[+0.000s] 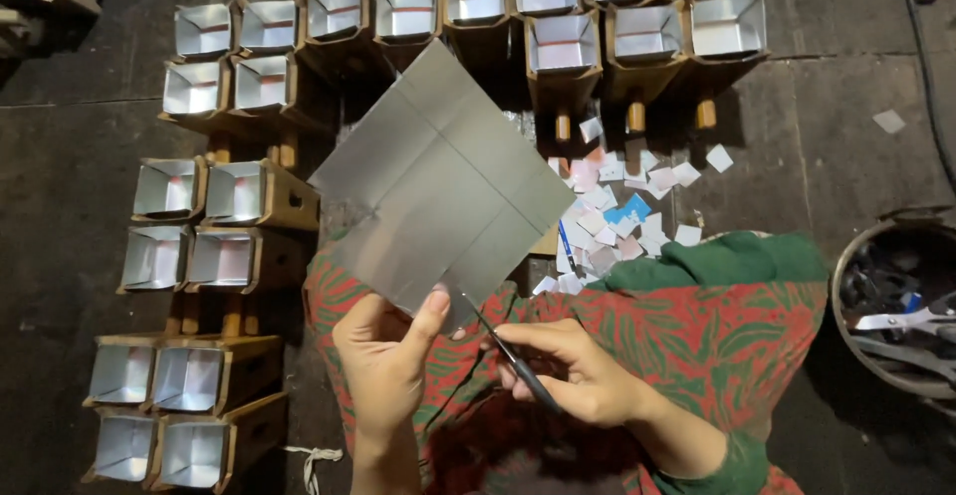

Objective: The person cuts several thin metal sheets with scissors, marking them with a pen and then cutting along the lines.

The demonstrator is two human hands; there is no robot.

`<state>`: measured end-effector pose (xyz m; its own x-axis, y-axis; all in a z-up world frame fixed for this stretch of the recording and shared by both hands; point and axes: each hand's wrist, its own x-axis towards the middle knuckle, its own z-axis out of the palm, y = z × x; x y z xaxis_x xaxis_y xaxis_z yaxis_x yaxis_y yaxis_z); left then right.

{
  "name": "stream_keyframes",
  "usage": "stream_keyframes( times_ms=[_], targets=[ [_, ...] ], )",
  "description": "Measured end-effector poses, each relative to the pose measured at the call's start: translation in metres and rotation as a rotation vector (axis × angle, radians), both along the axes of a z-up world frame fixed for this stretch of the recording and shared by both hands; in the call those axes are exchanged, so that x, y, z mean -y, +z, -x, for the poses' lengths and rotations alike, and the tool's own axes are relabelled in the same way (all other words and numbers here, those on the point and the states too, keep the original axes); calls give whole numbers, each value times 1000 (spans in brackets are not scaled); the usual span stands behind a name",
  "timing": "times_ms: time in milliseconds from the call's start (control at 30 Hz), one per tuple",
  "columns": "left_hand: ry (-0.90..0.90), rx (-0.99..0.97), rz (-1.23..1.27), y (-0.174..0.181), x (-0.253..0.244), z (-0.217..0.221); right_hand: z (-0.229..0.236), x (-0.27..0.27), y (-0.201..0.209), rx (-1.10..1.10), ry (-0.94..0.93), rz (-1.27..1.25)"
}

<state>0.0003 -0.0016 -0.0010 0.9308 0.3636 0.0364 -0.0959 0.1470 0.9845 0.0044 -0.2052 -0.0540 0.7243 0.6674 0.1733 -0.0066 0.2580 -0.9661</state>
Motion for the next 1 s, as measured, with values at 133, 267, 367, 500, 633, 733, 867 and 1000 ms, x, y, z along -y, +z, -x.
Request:
stream_keyframes(
  times_ms=[133,267,367,500,633,733,867,1000],
  targets=[
    [25,6,17,-4,-1,-2,-3,-2,10,-32,-11,48],
    [17,-38,-44,0,-1,-2,-4,-4,13,-45,-18,59],
    [-2,-43,-24,-2,-2,-2,-1,-2,4,-35,-30,45],
    [92,-118,-217,-12,-8,3,1,-4,-5,45,-62,-40],
    [57,-89,-179,-7,-9,3,2,0,-9,80,-74,38],
    [36,-45,-214,-2,-9,3,0,-2,-3,134,-91,47],
    [-24,9,-87,2,-7,4,0,0,-6,108,-83,28],
    [-12,-81,-80,1,-4,4,-2,0,-3,111,-93,-26]
  ],
)
